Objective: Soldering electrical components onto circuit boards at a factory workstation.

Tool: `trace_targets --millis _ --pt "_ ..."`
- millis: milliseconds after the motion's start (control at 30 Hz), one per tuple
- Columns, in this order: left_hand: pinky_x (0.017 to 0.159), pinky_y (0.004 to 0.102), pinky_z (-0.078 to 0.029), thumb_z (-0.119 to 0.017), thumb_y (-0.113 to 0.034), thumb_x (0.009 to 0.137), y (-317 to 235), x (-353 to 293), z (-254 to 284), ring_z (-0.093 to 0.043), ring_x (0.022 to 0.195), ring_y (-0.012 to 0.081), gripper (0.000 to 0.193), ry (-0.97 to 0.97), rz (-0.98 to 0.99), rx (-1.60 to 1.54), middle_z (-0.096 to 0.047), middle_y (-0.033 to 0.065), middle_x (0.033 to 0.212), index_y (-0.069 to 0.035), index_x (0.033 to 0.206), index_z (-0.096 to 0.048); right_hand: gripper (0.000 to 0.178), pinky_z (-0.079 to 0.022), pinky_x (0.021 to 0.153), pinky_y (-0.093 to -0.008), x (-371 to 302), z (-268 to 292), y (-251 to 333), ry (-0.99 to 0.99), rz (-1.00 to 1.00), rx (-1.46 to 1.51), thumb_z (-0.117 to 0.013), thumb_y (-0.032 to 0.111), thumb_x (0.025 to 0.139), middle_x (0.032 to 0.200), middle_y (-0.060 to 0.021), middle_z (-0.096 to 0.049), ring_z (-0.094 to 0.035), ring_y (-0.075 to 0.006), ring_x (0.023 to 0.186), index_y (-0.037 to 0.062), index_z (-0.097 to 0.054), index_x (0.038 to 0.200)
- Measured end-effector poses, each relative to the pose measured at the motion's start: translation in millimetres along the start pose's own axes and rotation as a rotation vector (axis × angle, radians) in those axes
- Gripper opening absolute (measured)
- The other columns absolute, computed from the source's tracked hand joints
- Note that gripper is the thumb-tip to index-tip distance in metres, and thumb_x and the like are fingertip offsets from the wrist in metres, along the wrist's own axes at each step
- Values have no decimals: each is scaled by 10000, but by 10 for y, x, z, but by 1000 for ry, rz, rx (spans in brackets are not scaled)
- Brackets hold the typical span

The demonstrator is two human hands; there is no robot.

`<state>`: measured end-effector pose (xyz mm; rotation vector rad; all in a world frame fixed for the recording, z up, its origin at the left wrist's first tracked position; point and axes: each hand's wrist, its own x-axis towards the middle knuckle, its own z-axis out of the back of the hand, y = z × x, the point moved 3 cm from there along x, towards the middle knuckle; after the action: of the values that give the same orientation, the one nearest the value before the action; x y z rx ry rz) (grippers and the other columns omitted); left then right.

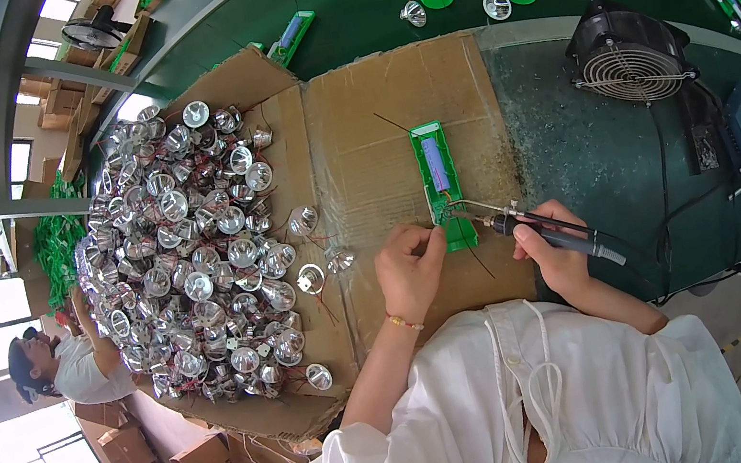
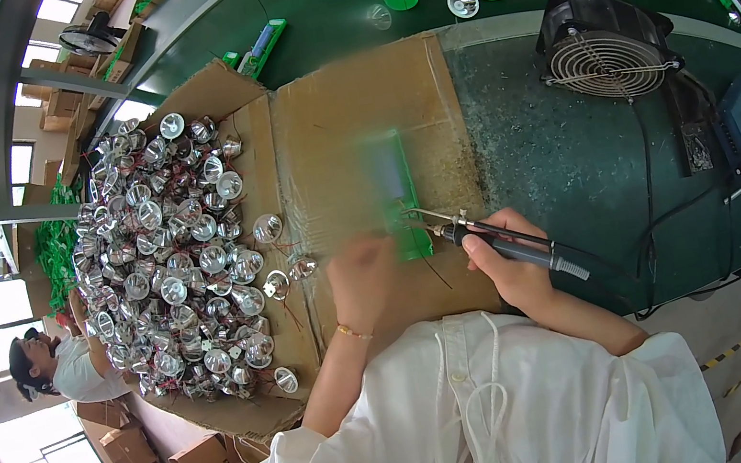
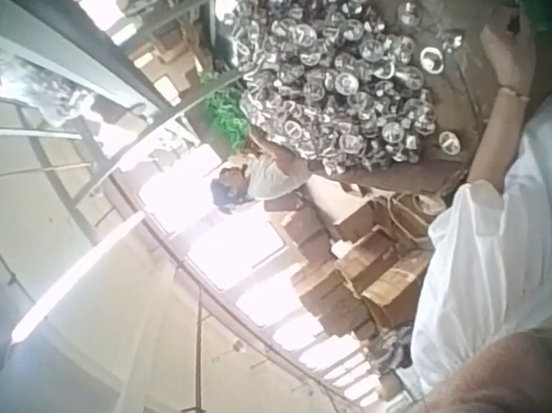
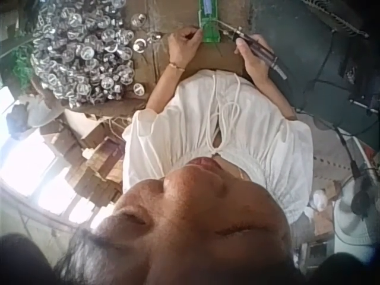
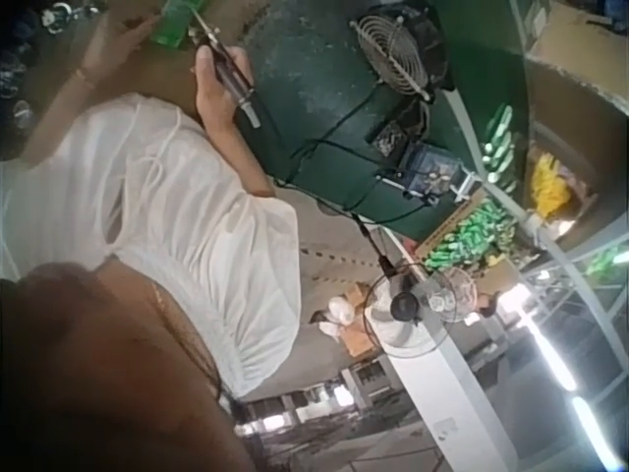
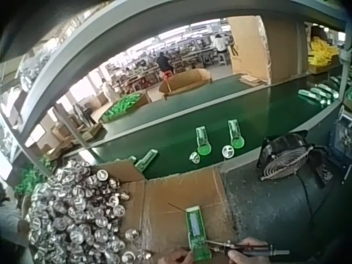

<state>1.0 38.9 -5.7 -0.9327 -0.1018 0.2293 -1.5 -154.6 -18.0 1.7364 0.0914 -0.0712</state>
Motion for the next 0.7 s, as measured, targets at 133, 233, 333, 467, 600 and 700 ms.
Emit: trace_targets --millis 133,233,333,467,600,700 --pt "513 277 -425 -629 -126 740 -4 8 -1 -558 551 187 139 4 -14 9 -566 95 669 -2 680 -618 114 -444 481 -215 17 -2 -51 11 -19 0 -586 82 801 625 -59 -568 -548 -94 525 11 -497 794" --pt "513 278 -426 -628 -121 738 -1 12 -2 -558 551 187 132 -3 -29 10 -568 96 676 -1 682 -619 110 -440 475 -214 21 6 -43 36 22 -34 -590 77 795 618 -55 -567 -547 -92 523 14 -500 784" --pt "513 277 -426 -627 -118 736 16 16 -2 -559 552 187 128 -6 -36 12 -570 98 681 -2 683 -620 117 -433 474 -218 10 -13 25 83 124 -149 -601 76 783 602 -55 -564 -549 -90 520 12 -504 768" --pt "514 277 -428 -624 -113 735 31 14 -13 -559 552 188 121 -6 -17 0 -572 99 681 -3 684 -622 126 -441 493 -232 8 2 61 121 216 -276 -605 81 778 621 -62 -568 -562 -103 536 6 -503 778" --pt "514 275 -428 -624 -111 734 14 23 -4 -560 553 184 120 -8 -35 12 -573 98 678 -3 682 -622 132 -447 513 -235 -19 40 53 81 193 -177 -601 78 780 650 -75 -573 -569 -111 555 -3 -498 798" --pt "514 272 -428 -624 -109 732 9 25 -7 -561 551 178 119 -3 -18 2 -573 97 674 -1 681 -623 128 -453 524 -243 -21 90 41 44 199 -154 -584 65 790 693 -90 -554 -566 -119 565 -16 -490 821"
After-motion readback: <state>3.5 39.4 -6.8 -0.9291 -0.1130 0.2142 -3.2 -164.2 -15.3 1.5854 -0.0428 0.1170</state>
